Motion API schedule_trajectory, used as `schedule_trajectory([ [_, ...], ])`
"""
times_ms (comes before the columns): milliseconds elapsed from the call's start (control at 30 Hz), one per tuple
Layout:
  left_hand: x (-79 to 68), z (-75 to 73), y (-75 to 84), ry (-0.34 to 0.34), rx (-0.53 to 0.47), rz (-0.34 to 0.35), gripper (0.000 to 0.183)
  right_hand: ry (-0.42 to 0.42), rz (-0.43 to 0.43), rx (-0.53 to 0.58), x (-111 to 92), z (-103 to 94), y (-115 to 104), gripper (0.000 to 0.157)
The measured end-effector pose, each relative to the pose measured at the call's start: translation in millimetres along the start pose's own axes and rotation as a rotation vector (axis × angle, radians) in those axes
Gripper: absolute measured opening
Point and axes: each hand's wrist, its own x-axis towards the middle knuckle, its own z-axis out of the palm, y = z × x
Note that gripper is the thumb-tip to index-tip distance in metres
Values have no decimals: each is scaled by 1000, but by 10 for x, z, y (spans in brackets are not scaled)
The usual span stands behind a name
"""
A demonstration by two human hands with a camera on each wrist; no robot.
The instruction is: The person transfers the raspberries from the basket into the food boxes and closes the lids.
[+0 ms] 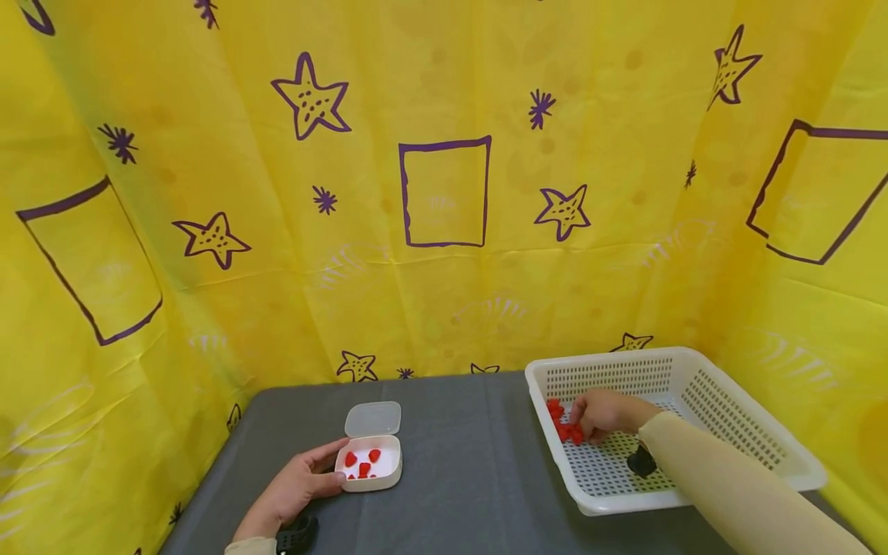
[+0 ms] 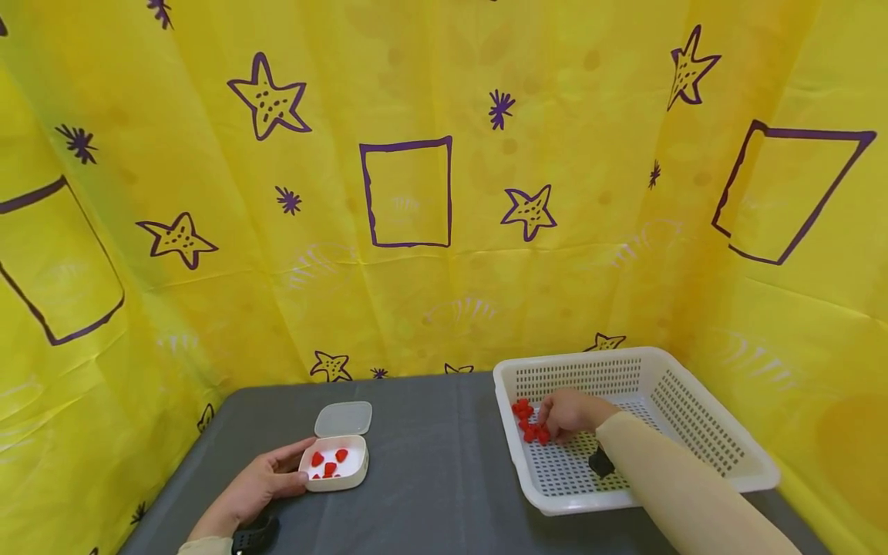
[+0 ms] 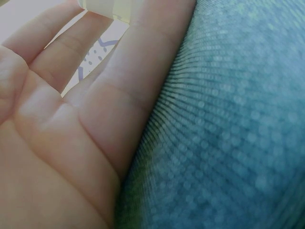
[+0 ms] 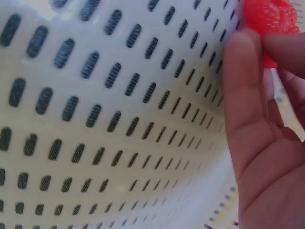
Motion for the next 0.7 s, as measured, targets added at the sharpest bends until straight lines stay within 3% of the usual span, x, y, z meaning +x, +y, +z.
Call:
schedule_trajectory([
  [133,-2,9,-4,10,9,-6,71,30,2,-61,3,-24,-12,15],
  [267,1,5,-8,9,7,-4,71,67,-5,-33,13,-67,-12,13],
  [400,3,0,-20,-2,-3,4,71,94,-42,69,3,-140,-3,13],
  [700,-6,1,-3,-5,0,10,71,28,-206,326,-108,-387,-166,21],
])
